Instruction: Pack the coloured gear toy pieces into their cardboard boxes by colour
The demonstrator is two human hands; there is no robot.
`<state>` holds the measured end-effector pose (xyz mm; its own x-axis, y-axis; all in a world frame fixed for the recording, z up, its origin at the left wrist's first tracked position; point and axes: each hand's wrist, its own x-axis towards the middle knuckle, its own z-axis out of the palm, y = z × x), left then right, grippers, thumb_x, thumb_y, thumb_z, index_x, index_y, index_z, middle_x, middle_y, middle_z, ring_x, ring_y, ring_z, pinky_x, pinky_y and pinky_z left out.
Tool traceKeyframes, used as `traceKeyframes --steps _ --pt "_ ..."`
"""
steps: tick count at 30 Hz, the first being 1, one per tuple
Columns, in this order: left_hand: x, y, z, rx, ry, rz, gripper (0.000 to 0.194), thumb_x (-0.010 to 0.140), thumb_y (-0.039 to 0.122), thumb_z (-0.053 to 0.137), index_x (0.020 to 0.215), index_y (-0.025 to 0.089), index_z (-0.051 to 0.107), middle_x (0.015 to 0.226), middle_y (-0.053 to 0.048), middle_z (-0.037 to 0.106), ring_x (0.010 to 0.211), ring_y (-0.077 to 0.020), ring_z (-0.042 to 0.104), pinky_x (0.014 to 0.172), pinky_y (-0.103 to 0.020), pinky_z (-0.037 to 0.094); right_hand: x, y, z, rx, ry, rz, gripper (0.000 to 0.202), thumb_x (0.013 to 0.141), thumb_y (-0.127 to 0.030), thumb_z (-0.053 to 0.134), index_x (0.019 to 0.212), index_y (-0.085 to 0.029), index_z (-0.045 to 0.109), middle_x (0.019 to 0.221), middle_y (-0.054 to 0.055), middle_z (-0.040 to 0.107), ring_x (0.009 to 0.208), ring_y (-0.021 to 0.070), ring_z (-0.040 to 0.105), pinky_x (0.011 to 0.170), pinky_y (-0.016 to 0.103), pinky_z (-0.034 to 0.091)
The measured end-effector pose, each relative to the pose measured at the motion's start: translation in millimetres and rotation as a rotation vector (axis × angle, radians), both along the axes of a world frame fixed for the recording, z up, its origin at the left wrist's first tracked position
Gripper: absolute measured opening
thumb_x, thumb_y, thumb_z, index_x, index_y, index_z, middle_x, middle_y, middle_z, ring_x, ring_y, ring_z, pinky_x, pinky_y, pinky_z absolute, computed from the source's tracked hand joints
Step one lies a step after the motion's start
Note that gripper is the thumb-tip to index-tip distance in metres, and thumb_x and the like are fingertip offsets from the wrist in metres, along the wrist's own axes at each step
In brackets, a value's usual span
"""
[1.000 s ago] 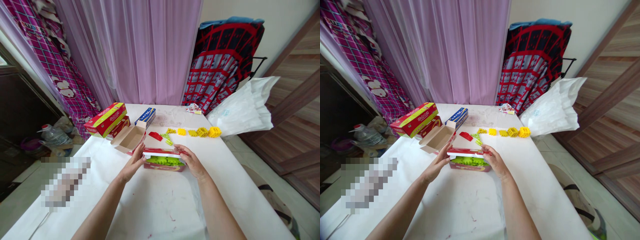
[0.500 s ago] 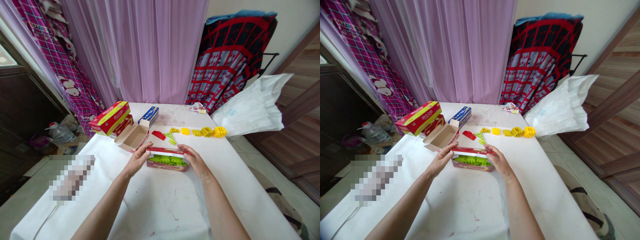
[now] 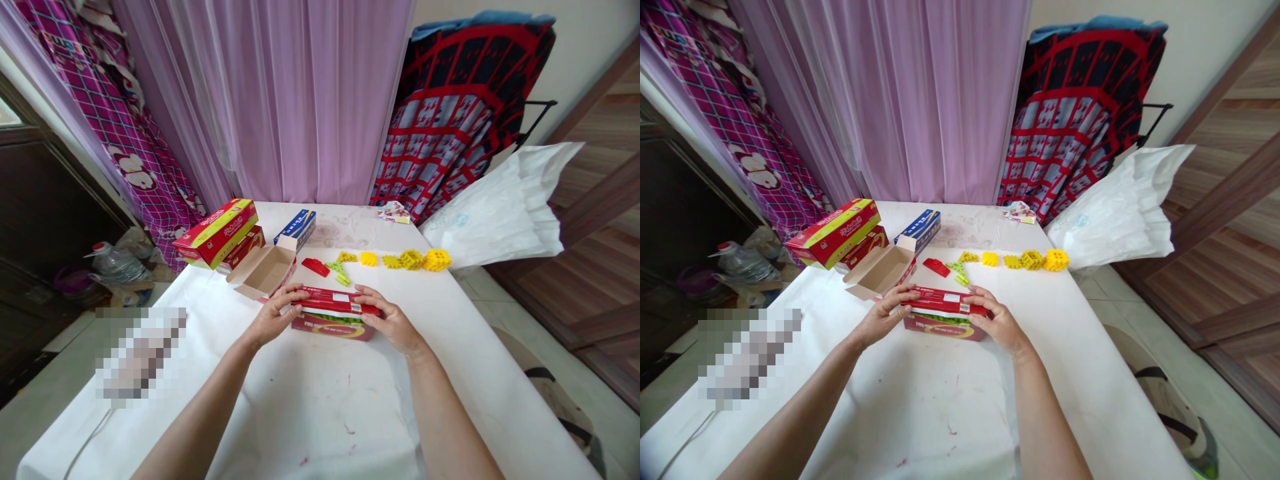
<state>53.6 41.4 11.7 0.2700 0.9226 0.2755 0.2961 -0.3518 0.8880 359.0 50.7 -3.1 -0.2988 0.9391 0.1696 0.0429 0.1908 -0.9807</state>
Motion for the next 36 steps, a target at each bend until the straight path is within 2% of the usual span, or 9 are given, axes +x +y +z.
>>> traceKeyframes --steps 6,10,14,18,22,25,28,33,36 --pt "0 -1 -1.2 0.022 0.018 -0.023 0.030 0.087 0.045 0.060 0.103 0.023 0.073 0.133 -0.011 0.056 0.128 -0.0269 0.050 0.112 -0.043 0.036 4 -2 -2.5 -0.022 -0.038 0.079 0.030 0.073 -0.049 0.076 0.096 -0.029 0.078 0.150 0.006 0.042 0.140 0.0292 0.036 0.113 0.047 0.034" --pt "3 -9 -3.7 0.018 0.033 -0.006 0.028 0.089 0.041 0.057 0.103 0.022 0.071 0.142 -0.012 0.049 0.136 -0.0292 0.043 0.115 -0.046 0.032 7 -5 -1.2 0.024 -0.121 0.113 0.031 0.076 -0.051 0.074 0.098 -0.030 0.078 0.155 0.004 0.035 0.142 0.0295 0.032 0.116 0.048 0.028" --pt "6 -16 -7.6 -0.006 0.030 0.019 0.029 0.090 0.044 0.056 0.101 0.023 0.071 0.143 -0.011 0.049 0.140 -0.0302 0.038 0.115 -0.046 0.032 10 -9 0.9 0.079 -0.204 0.112 0.032 0.081 -0.051 0.068 0.103 -0.030 0.077 0.158 0.002 0.030 0.145 0.0284 0.028 0.118 0.047 0.023" --pt "4 -19 -12.7 0.063 0.052 0.026 0.031 0.091 0.045 0.054 0.105 0.023 0.072 0.145 -0.011 0.047 0.139 -0.0290 0.040 0.114 -0.046 0.033 11 -14 1.8 0.145 -0.255 0.094 0.032 0.082 -0.049 0.067 0.106 -0.030 0.076 0.158 0.003 0.030 0.144 0.0281 0.030 0.118 0.047 0.025" --pt "-3 -19 -16.3 0.214 0.221 0.012 0.032 0.086 0.040 0.062 0.114 0.027 0.070 0.146 -0.010 0.047 0.135 -0.0281 0.045 0.111 -0.046 0.038 8 -19 -2.3 0.235 -0.302 0.028 0.033 0.077 -0.045 0.074 0.107 -0.032 0.076 0.156 0.003 0.035 0.139 0.0286 0.038 0.115 0.047 0.033" --pt "-4 -18 -16.0 0.297 0.325 0.029 0.027 0.087 0.034 0.062 0.112 0.031 0.071 0.144 -0.008 0.050 0.134 -0.0277 0.046 0.110 -0.047 0.039 5 -22 -7.8 0.297 -0.338 -0.037 0.026 0.079 -0.041 0.072 0.104 -0.033 0.077 0.152 0.003 0.041 0.135 0.0283 0.043 0.113 0.048 0.035" --pt "0 -17 -13.5 0.328 0.328 0.046 0.022 0.087 0.032 0.062 0.106 0.028 0.072 0.145 -0.010 0.047 0.134 -0.0277 0.045 0.110 -0.046 0.038 3 -24 -11.7 0.343 -0.351 -0.048 0.023 0.083 -0.037 0.069 0.104 -0.034 0.076 0.151 0.003 0.043 0.133 0.0275 0.046 0.112 0.048 0.038" --pt "7 -10 -8.3 0.195 0.252 -0.010 0.025 0.084 0.037 0.065 0.103 0.020 0.066 0.156 -0.017 0.028 0.144 -0.0321 0.031 0.113 -0.046 0.034 4 -24 -11.3 0.345 -0.346 -0.055 0.026 0.082 -0.034 0.068 0.107 -0.033 0.075 0.150 0.005 0.044 0.133 0.0271 0.046 0.111 0.047 0.040" --pt "7 -5 -6.0 0.065 0.229 -0.079 0.032 0.080 0.038 0.070 0.105 0.021 0.062 0.154 -0.017 0.029 0.146 -0.0333 0.026 0.112 -0.046 0.034 4 -21 -7.7 0.326 -0.390 -0.061 0.024 0.080 -0.033 0.068 0.104 -0.030 0.075 0.147 0.006 0.047 0.132 0.0269 0.048 0.111 0.046 0.039"
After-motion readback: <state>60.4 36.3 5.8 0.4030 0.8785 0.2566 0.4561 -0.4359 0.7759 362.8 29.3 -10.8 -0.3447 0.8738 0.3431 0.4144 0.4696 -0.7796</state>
